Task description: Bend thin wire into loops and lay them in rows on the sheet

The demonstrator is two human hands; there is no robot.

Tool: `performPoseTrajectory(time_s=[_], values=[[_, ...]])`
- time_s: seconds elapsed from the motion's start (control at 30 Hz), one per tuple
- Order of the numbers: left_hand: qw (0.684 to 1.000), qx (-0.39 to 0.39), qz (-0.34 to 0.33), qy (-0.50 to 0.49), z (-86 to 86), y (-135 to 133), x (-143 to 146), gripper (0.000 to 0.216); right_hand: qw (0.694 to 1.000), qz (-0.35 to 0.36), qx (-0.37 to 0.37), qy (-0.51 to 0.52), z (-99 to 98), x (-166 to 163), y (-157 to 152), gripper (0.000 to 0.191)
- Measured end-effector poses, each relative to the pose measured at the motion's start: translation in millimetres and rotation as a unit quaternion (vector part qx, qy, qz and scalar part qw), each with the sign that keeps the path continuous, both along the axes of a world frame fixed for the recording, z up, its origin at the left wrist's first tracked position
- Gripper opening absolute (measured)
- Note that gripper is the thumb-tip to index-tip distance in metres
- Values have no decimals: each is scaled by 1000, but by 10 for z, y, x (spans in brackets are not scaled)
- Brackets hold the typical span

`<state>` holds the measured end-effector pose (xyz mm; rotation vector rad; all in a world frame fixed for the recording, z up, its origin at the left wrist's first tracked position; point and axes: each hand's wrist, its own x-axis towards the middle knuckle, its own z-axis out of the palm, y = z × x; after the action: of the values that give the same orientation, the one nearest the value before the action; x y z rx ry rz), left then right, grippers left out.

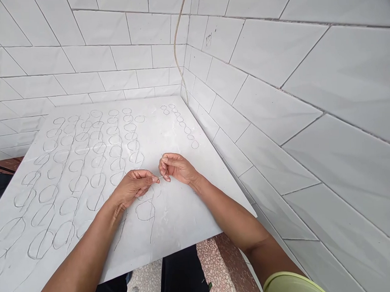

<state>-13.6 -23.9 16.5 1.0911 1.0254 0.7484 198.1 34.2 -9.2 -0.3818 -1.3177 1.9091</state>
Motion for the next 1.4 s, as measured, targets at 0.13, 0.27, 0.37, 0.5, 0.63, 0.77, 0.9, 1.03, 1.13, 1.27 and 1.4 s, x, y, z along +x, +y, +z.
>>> performPoseTrajectory(time_s=[0.13, 0.27, 0.37, 0.5, 0.63, 0.77, 0.9, 1.03, 1.13, 1.27, 1.4], values=[[998, 6, 59, 1, -19, 41, -38, 27, 987, -137, 39, -77, 22, -36, 1, 33], [994, 40, 87, 43, -44, 67, -46, 29, 949, -247, 68, -185, -40, -113, -40, 27], [989, 51, 94, 98, -56, 58, -23, 27, 911, -292, 135, -259, -109, -150, -82, 26], [978, 75, 110, 159, -34, 21, 26, 29, 887, -290, 188, -306, -144, -141, -98, 28], [969, 104, 121, 188, 15, -26, 90, 37, 882, -263, 210, -329, -143, -124, -92, 33], [962, 138, 104, 212, 7, -65, 150, 39, 813, -281, 312, -403, -157, -141, -115, 34], [956, 163, 102, 220, -20, -76, 171, 36, 800, -293, 340, -399, -129, -144, -139, 34], [966, 130, 125, 188, -11, -41, 138, 33, 887, -272, 194, -320, -50, -127, -121, 32], [979, 89, 121, 139, -18, -5, 105, 31, 934, -252, 89, -237, -14, -122, -84, 28], [991, 47, 120, 39, -49, 21, 80, 32, 927, -310, 56, -205, -8, -112, -41, 25], [992, 20, 125, -28, -62, 36, 67, 34, 925, -330, 38, -184, 4, -92, -24, 25]])
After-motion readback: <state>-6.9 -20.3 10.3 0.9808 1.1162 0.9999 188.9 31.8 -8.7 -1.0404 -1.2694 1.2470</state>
